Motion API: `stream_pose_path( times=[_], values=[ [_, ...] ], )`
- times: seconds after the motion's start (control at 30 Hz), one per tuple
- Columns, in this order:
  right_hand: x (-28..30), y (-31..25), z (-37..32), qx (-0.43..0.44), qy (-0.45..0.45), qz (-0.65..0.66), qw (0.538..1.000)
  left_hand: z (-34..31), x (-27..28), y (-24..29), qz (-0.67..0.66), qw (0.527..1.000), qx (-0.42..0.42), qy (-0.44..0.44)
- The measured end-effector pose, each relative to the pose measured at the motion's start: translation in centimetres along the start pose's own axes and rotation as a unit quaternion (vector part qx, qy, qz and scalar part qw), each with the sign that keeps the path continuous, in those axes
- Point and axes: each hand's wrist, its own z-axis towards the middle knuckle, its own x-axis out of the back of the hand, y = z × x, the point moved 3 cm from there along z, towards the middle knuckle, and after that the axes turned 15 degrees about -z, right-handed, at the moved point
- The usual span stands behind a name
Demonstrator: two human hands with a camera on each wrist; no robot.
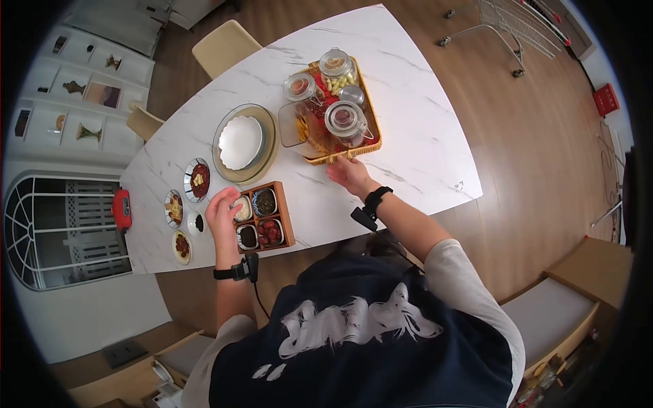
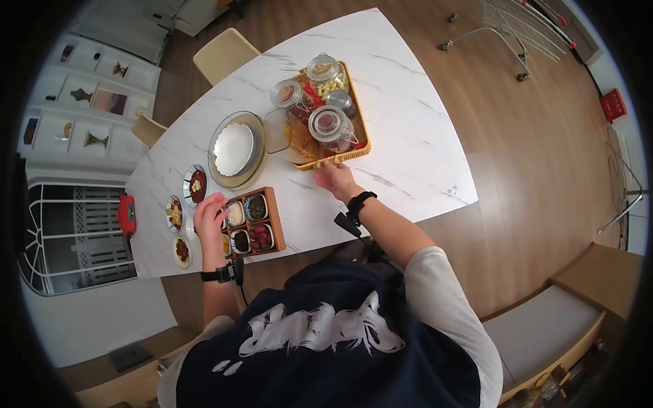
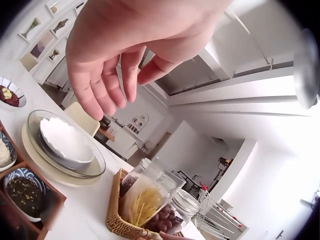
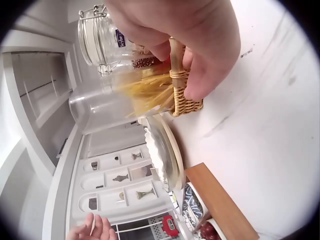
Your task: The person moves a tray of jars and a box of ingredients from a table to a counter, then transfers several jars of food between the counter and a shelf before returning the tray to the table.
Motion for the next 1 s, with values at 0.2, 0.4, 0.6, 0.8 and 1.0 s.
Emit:
stream_pose_path(
  times=[0.2, 0.4, 0.6, 0.8, 1.0],
  values=[
    [-0.1, -1.4, -0.5, 0.019, 0.102, -0.040, 0.994, 4.9, -5.6, 1.6, -0.009, 0.995, -0.021, -0.093],
    [3.8, -2.8, -1.1, 0.033, 0.107, -0.177, 0.978, 9.7, -9.9, 5.4, -0.012, 0.988, -0.070, -0.134],
    [11.7, -7.3, -3.7, 0.023, 0.069, -0.264, 0.962, 13.9, -14.9, 4.4, 0.037, 0.979, -0.034, -0.198],
    [15.1, -12.6, -7.3, 0.003, 0.116, -0.406, 0.907, 20.5, -19.0, -3.5, 0.173, 0.958, 0.063, -0.218],
    [17.9, -14.2, -5.6, 0.036, 0.121, -0.458, 0.880, 28.6, -21.6, -16.1, 0.284, 0.930, 0.019, -0.233]
  ],
)
